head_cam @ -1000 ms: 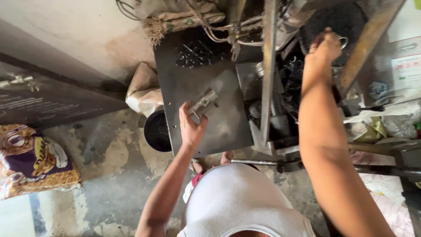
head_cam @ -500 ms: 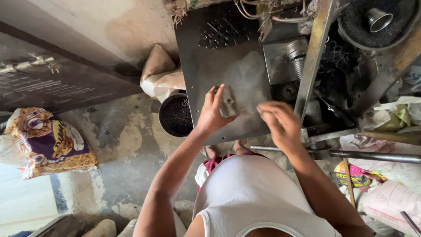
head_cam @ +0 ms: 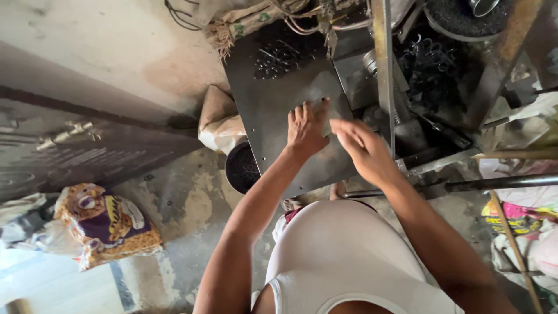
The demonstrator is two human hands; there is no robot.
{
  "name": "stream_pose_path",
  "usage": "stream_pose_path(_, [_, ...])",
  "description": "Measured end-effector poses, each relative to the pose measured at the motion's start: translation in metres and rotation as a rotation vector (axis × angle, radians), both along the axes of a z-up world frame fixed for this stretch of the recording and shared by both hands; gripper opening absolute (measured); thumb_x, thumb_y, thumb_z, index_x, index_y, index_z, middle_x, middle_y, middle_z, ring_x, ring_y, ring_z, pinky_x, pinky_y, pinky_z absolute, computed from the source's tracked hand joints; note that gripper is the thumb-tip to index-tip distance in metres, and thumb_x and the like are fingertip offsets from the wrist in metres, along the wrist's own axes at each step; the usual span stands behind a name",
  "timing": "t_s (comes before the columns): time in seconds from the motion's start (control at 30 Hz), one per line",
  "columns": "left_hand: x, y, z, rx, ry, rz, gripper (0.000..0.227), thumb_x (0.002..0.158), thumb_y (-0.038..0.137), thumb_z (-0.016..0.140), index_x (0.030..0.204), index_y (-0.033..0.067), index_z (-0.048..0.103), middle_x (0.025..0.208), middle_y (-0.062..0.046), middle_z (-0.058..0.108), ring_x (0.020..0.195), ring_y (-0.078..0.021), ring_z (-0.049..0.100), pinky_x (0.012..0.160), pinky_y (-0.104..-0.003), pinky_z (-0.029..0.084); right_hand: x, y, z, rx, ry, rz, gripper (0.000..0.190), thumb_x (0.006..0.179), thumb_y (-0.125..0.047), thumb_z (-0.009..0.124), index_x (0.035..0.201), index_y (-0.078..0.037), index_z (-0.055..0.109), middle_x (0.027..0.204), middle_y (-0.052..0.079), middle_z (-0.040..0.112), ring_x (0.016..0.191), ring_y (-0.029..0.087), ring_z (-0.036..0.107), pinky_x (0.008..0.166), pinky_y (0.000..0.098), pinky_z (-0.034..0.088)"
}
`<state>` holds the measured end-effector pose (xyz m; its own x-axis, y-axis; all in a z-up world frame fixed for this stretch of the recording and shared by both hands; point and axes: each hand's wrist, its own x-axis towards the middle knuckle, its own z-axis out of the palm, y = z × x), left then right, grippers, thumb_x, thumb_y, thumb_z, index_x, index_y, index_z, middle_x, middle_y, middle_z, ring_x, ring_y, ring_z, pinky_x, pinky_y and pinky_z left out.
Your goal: The person operates a manual press machine to form metal rings. They place a metal strip into the press, pull a lever to activate the press, and then remove the formed ring. This process is repeated multiple times.
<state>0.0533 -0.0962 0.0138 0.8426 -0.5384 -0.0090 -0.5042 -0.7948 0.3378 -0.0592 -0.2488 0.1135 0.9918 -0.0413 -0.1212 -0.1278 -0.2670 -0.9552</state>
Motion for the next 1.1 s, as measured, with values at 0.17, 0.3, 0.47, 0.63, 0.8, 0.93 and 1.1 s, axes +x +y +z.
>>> stream_pose_path(0.17, [0.006,-0.006,-0.008,0.002,-0.030,-0.005,0.103,0.069,0.046,0.087,0.156,0.0209,0.038,0.136,-0.024,0.047,0.123,-0.0419,0.046,0.102,-0.055,0.038,-0.049,-0.031,0.036,-0.131,-0.389,-0.144,0.021,0.107,-0.010,0.061,0.123,0.000,0.069,0.118,0.014,0.069,0.103,0.016,0.073,0.086,0.0265,0.060])
stream_pose_path(0.3, [0.034,-0.020,0.004,0.031,-0.028,-0.013,0.101,0.068,0.046,0.086,0.155,0.0242,0.041,0.135,-0.022,0.048,0.121,-0.0405,0.046,0.099,-0.054,0.039,-0.041,-0.062,0.018,-0.285,-0.451,-0.360,0.018,0.110,-0.010,0.062,0.120,0.001,0.071,0.104,0.011,0.070,0.086,0.014,0.071,0.075,0.0264,0.056])
stream_pose_path(0.47, [0.028,-0.018,0.041,-0.018,-0.134,-0.009,0.098,0.063,0.043,0.089,0.150,0.0286,0.047,0.136,-0.024,0.047,0.118,-0.0412,0.047,0.097,-0.055,0.039,-0.033,-0.074,-0.008,-0.417,-0.416,-0.442,0.014,0.109,-0.009,0.068,0.118,0.000,0.074,0.089,0.011,0.065,0.075,0.016,0.062,0.072,0.0308,0.050])
stream_pose_path(0.63, [-0.037,0.023,0.062,-0.105,-0.099,-0.047,0.095,0.063,0.039,0.090,0.150,0.0300,0.052,0.137,-0.022,0.046,0.119,-0.0403,0.047,0.101,-0.056,0.038,-0.035,-0.070,-0.015,-0.508,-0.455,-0.451,0.012,0.104,-0.007,0.070,0.114,-0.001,0.074,0.088,0.011,0.067,0.074,0.018,0.065,0.069,0.0304,0.051])
stream_pose_path(0.8, [-0.058,0.027,0.036,-0.093,-0.082,-0.112,0.094,0.063,0.040,0.090,0.149,0.0258,0.053,0.140,-0.024,0.044,0.123,-0.0421,0.047,0.102,-0.056,0.038,-0.034,-0.068,-0.022,-0.539,-0.479,-0.417,0.009,0.105,-0.005,0.071,0.112,0.001,0.073,0.088,0.011,0.067,0.071,0.019,0.066,0.068,0.0304,0.052])
stream_pose_path(0.93, [-0.062,0.013,0.016,-0.071,-0.026,-0.110,0.081,0.063,0.038,0.089,0.138,0.0234,0.062,0.140,-0.023,0.046,0.126,-0.0404,0.047,0.102,-0.054,0.038,-0.036,-0.067,-0.023,-0.589,-0.492,-0.371,0.009,0.105,-0.005,0.071,0.111,0.001,0.071,0.088,0.012,0.066,0.072,0.020,0.066,0.069,0.0310,0.052])
stream_pose_path(1.1, [-0.064,0.025,0.005,-0.248,-0.013,-0.093,0.068,0.062,0.033,0.091,0.126,0.0212,0.068,0.138,-0.024,0.047,0.126,-0.0416,0.047,0.103,-0.056,0.037,-0.039,-0.060,-0.010,-0.593,-0.492,-0.359,0.011,0.106,-0.004,0.071,0.115,0.001,0.073,0.093,0.012,0.067,0.078,0.021,0.066,0.073,0.0326,0.052])
